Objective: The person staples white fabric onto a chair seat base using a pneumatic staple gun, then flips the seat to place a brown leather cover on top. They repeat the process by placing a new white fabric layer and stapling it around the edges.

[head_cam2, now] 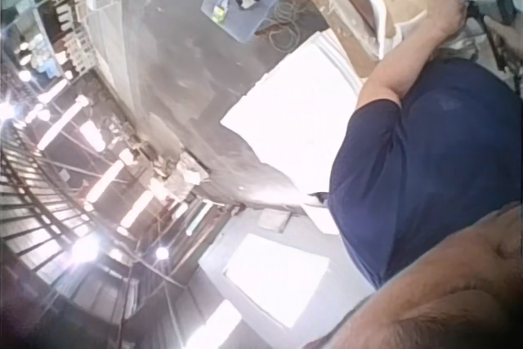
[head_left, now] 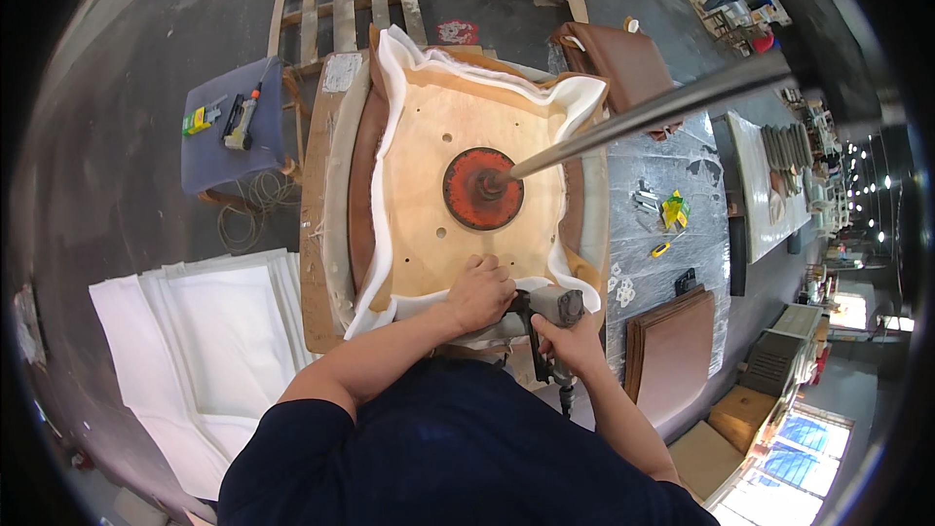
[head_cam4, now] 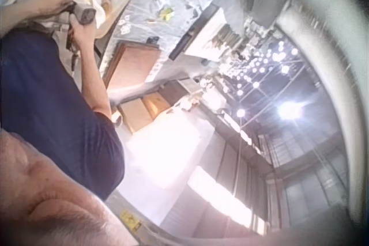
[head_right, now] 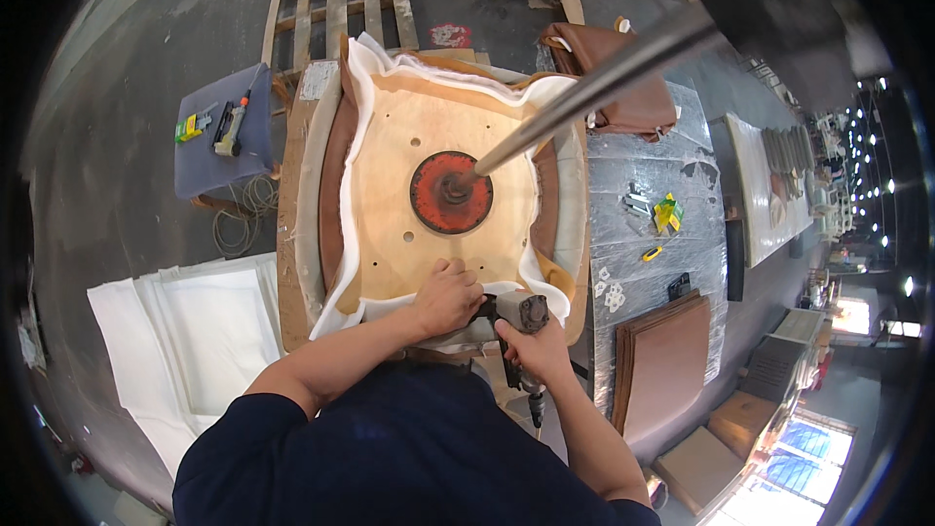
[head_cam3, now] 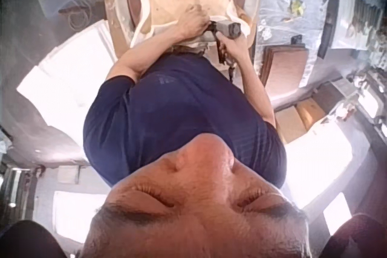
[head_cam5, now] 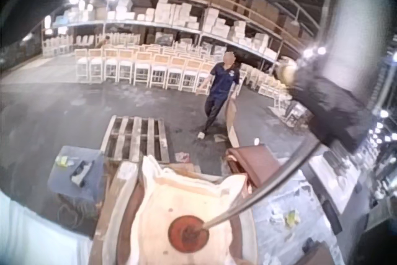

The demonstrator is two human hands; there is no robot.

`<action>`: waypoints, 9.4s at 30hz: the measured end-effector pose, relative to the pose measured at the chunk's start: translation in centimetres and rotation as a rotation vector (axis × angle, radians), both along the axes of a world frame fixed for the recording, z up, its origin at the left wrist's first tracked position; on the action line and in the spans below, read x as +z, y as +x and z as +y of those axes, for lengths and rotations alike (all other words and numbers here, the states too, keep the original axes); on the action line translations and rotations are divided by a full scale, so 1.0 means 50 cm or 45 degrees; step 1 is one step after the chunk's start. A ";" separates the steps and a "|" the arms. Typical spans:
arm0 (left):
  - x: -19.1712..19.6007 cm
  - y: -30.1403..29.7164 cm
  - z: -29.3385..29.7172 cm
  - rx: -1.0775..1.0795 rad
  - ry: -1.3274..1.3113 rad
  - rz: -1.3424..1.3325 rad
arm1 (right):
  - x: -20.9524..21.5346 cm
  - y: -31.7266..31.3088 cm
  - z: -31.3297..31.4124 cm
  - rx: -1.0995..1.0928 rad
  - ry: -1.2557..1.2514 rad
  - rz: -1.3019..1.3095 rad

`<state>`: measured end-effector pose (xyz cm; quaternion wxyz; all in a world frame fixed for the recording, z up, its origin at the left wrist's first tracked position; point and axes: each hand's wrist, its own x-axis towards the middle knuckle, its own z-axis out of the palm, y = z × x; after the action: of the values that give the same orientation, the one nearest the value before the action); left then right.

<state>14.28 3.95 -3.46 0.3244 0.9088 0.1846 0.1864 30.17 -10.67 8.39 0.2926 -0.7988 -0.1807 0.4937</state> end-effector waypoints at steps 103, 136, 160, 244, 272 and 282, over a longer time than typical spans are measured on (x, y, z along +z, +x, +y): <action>0.020 -0.140 0.004 0.090 -0.140 0.165 | -0.009 -0.148 0.091 0.230 -0.042 -0.170; 0.008 0.092 -0.009 0.161 -0.148 0.025 | 0.030 0.123 0.109 0.337 -0.268 -0.182; 0.009 0.060 -0.004 0.119 -0.144 0.026 | 0.041 0.083 0.129 0.335 -0.195 -0.182; 0.037 -0.086 0.009 0.185 -0.213 0.207 | 0.040 -0.046 0.106 0.199 -0.055 -0.057; 0.013 -0.081 0.027 0.215 -0.244 0.092 | 0.045 -0.063 0.119 0.332 -0.172 -0.150; 0.036 -0.109 0.055 0.179 -0.530 -0.091 | 0.018 -0.107 0.095 0.531 0.057 -0.489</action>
<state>8.85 6.69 -1.68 0.4975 0.7999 0.2706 0.1984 24.84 -5.90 9.29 0.1629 -0.8165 -0.4041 0.3788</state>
